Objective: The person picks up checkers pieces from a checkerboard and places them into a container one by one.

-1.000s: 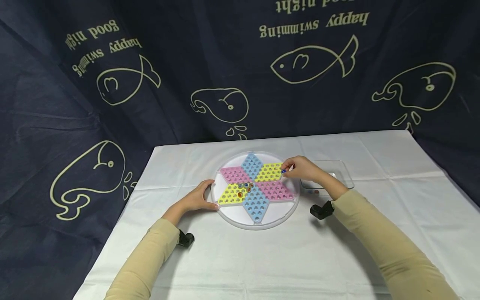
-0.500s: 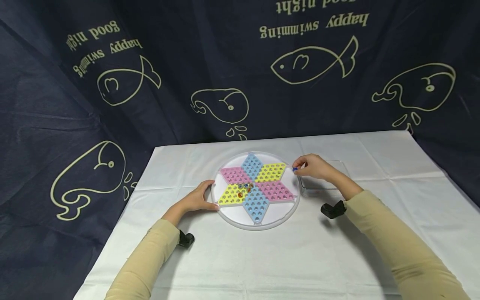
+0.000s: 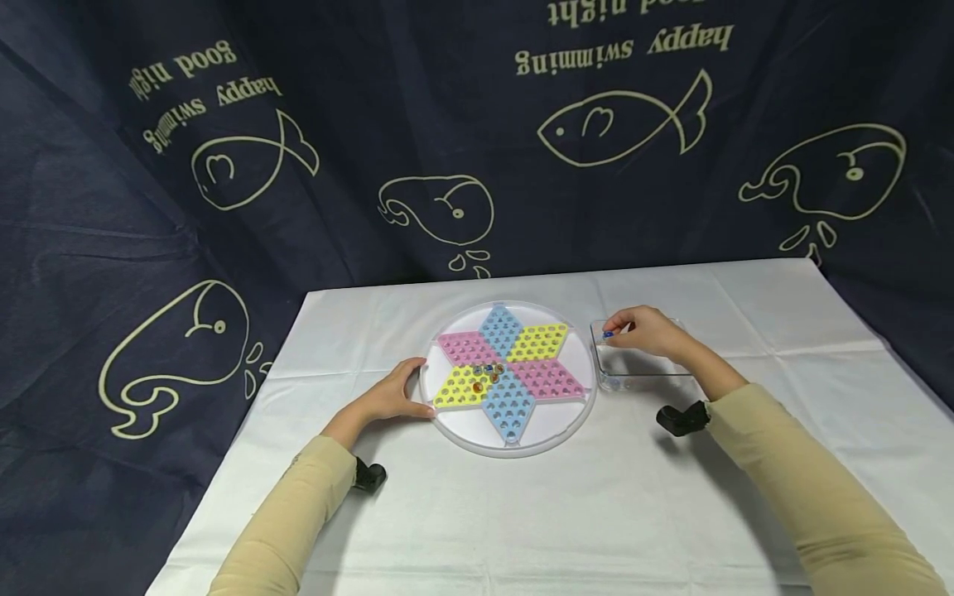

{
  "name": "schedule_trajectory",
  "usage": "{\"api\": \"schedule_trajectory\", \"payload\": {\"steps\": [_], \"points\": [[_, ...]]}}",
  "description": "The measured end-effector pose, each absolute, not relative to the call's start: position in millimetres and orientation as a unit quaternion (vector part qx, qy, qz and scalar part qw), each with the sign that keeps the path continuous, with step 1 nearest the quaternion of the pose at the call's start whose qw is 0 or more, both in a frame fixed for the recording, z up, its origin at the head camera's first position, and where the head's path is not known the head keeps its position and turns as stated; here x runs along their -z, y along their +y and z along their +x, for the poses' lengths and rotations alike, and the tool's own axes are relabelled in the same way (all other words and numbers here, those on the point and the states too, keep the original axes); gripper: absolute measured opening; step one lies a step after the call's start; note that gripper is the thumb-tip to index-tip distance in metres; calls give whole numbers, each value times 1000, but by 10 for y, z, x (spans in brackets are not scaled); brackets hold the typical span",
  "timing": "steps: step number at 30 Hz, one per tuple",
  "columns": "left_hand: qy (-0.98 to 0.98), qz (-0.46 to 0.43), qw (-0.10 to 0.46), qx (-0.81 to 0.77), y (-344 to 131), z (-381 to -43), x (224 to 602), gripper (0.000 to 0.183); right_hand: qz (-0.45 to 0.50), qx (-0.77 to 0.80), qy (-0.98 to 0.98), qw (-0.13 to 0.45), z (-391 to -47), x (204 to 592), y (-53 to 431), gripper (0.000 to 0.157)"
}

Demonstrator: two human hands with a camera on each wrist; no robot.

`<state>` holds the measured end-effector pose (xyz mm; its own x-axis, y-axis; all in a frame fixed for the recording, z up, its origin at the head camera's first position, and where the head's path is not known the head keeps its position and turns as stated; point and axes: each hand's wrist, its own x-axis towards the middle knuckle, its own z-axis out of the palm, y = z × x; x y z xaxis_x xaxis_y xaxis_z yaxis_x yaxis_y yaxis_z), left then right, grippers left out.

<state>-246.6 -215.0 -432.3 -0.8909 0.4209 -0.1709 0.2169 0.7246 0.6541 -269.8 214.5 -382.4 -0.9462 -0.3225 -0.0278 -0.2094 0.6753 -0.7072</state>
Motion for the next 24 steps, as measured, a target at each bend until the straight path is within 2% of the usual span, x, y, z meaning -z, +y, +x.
{"api": "schedule_trajectory", "payload": {"steps": [24], "points": [[916, 177, 153, -325, -2148, -2469, 4335, 98, -111, 371, 918, 90, -2635, 3840, 2444, 29]]}}
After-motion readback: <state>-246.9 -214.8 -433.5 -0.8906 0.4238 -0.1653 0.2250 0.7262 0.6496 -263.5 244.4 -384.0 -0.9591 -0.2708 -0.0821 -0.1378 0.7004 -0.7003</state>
